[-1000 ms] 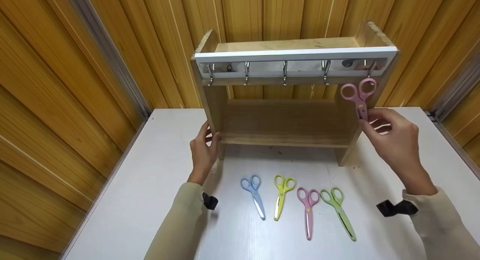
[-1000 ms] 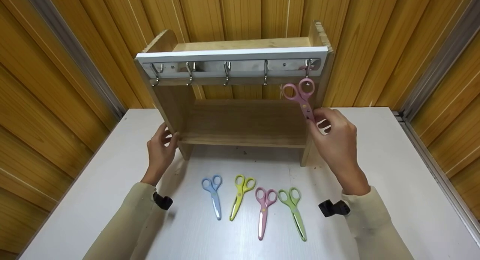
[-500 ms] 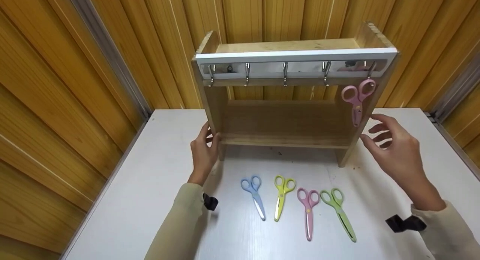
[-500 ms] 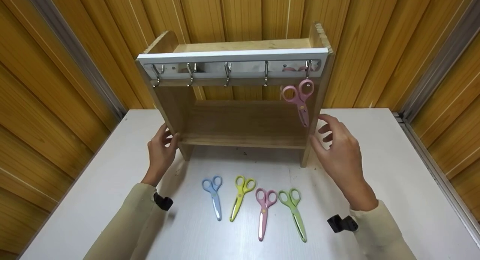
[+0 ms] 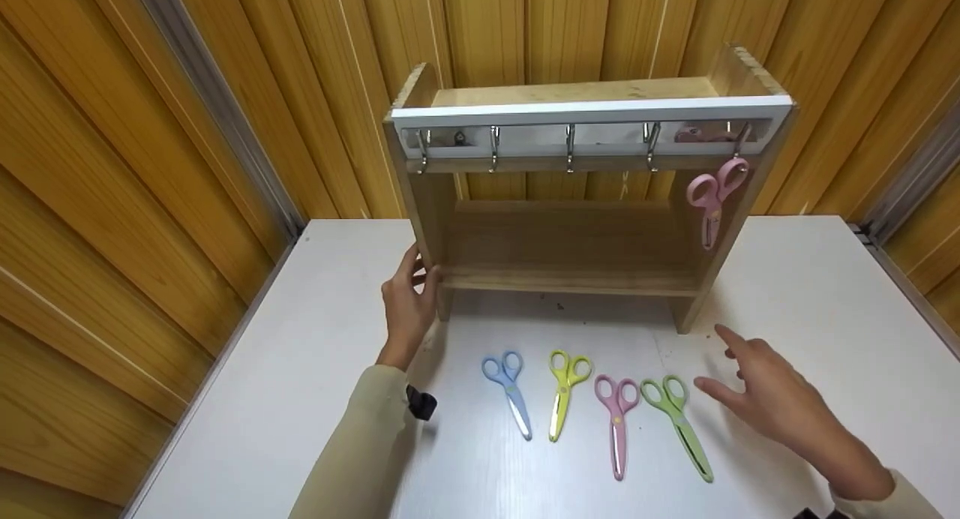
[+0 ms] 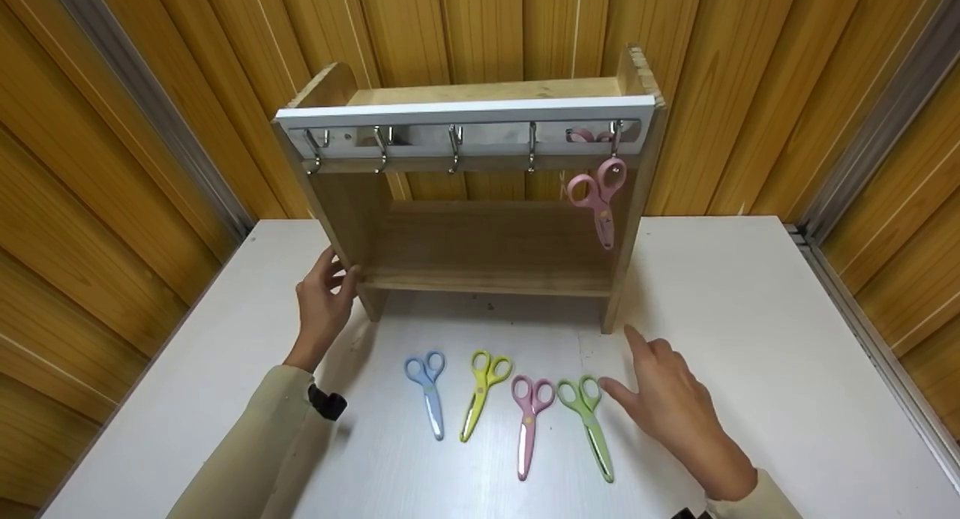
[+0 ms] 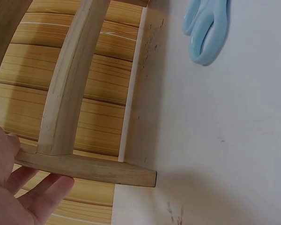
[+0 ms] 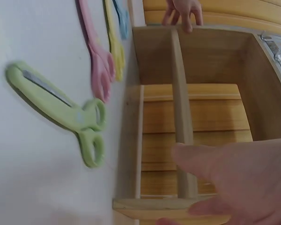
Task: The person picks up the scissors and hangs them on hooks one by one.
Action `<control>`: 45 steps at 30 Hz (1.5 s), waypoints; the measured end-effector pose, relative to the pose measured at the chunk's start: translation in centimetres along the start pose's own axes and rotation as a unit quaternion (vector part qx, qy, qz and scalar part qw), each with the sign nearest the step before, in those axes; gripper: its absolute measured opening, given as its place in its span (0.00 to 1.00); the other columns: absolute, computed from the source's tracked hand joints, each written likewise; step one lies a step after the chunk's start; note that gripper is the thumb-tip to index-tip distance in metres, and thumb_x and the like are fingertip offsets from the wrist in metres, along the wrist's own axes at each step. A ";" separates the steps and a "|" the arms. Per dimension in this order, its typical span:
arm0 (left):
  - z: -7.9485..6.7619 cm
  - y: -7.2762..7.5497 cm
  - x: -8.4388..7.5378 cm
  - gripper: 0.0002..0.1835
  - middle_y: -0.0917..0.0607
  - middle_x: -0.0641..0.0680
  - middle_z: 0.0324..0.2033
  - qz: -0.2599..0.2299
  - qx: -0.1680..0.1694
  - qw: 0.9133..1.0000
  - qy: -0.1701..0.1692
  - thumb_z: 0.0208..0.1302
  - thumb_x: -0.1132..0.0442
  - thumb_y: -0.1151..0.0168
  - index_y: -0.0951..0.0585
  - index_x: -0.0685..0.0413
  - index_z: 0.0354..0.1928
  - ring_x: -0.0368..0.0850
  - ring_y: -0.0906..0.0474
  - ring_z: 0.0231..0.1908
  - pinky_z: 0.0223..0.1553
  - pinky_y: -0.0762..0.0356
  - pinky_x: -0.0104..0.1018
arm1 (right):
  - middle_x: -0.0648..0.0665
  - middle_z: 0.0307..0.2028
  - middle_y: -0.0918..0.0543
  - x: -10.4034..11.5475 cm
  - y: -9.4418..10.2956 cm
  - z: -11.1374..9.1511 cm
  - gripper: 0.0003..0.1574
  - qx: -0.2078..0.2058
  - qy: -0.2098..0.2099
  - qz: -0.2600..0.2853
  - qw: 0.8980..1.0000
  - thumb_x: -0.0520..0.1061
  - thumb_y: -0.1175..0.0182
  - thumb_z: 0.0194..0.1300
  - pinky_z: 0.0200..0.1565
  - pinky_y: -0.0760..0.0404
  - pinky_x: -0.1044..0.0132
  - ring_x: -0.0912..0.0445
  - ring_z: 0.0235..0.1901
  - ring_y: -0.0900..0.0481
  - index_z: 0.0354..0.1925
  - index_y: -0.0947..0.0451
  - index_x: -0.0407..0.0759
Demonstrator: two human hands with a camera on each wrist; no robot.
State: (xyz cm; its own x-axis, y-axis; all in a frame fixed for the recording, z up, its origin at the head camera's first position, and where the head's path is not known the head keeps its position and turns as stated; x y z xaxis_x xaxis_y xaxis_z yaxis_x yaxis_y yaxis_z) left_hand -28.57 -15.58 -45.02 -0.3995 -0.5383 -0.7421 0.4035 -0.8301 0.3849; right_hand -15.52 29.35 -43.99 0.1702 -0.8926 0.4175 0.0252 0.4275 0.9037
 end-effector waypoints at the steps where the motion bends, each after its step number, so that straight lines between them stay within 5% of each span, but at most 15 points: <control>1: 0.0 0.0 0.0 0.27 0.17 0.57 0.62 -0.001 0.001 1.000 0.001 0.73 0.67 0.37 0.28 0.53 0.73 0.52 0.13 0.51 0.47 0.13 0.43 | 0.25 0.48 0.21 0.0 -0.3 -0.3 0.54 0.013 -0.004 -0.004 1.000 0.55 0.27 0.63 0.30 0.17 0.43 0.35 0.43 0.19 0.72 0.39 0.26; 11: -0.1 -0.1 0.2 0.27 0.17 0.56 0.62 0.007 0.002 1.000 0.014 0.74 0.66 0.38 0.28 0.53 0.73 0.52 0.13 0.51 0.48 0.13 0.41 | 0.21 0.56 0.27 0.7 -2.4 -1.6 0.55 0.083 -0.039 -0.032 0.995 0.62 0.27 0.60 0.39 0.19 0.31 0.30 0.53 0.26 0.71 0.33 0.30; 21: -0.2 -0.1 0.3 0.27 0.15 0.57 0.59 0.006 0.000 1.000 0.007 0.73 0.67 0.37 0.27 0.52 0.72 0.52 0.13 0.49 0.47 0.13 0.42 | 0.34 0.46 0.25 0.7 -3.8 -2.5 0.53 0.079 -0.032 -0.039 0.996 0.59 0.22 0.54 0.27 0.22 0.52 0.45 0.41 0.25 0.67 0.28 0.32; 25: -0.1 0.0 0.2 0.27 0.15 0.58 0.59 0.002 -0.004 1.000 0.000 0.73 0.68 0.37 0.26 0.53 0.71 0.53 0.13 0.49 0.47 0.13 0.44 | 0.36 0.45 0.24 0.4 -3.9 -2.6 0.52 0.087 -0.034 -0.041 0.995 0.59 0.22 0.53 0.27 0.23 0.53 0.47 0.40 0.26 0.66 0.27 0.32; 45: 0.1 -0.1 0.3 0.26 0.16 0.59 0.60 -0.013 -0.008 1.000 -0.010 0.72 0.69 0.37 0.26 0.54 0.71 0.54 0.14 0.51 0.47 0.13 0.46 | 0.46 0.36 0.21 -1.6 -3.5 -2.2 0.21 0.086 -0.046 -0.024 0.995 0.44 0.25 0.59 0.27 0.23 0.54 0.53 0.33 0.23 0.50 0.15 0.37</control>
State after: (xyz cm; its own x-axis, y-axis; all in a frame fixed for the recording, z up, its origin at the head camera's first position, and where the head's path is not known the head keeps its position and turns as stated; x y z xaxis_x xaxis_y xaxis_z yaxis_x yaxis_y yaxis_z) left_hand -28.76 -15.71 -45.24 -0.4272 -0.5189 -0.7404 0.4051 -0.8420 0.3564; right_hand -13.66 29.62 -48.01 0.0824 -0.9243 0.3727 -0.1383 0.3598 0.9227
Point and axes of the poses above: each hand's wrist, its own z-axis towards the middle knuckle, its own y-axis out of the back of the hand, x = y × z, the point moved 1 cm from there along z, towards the middle knuckle
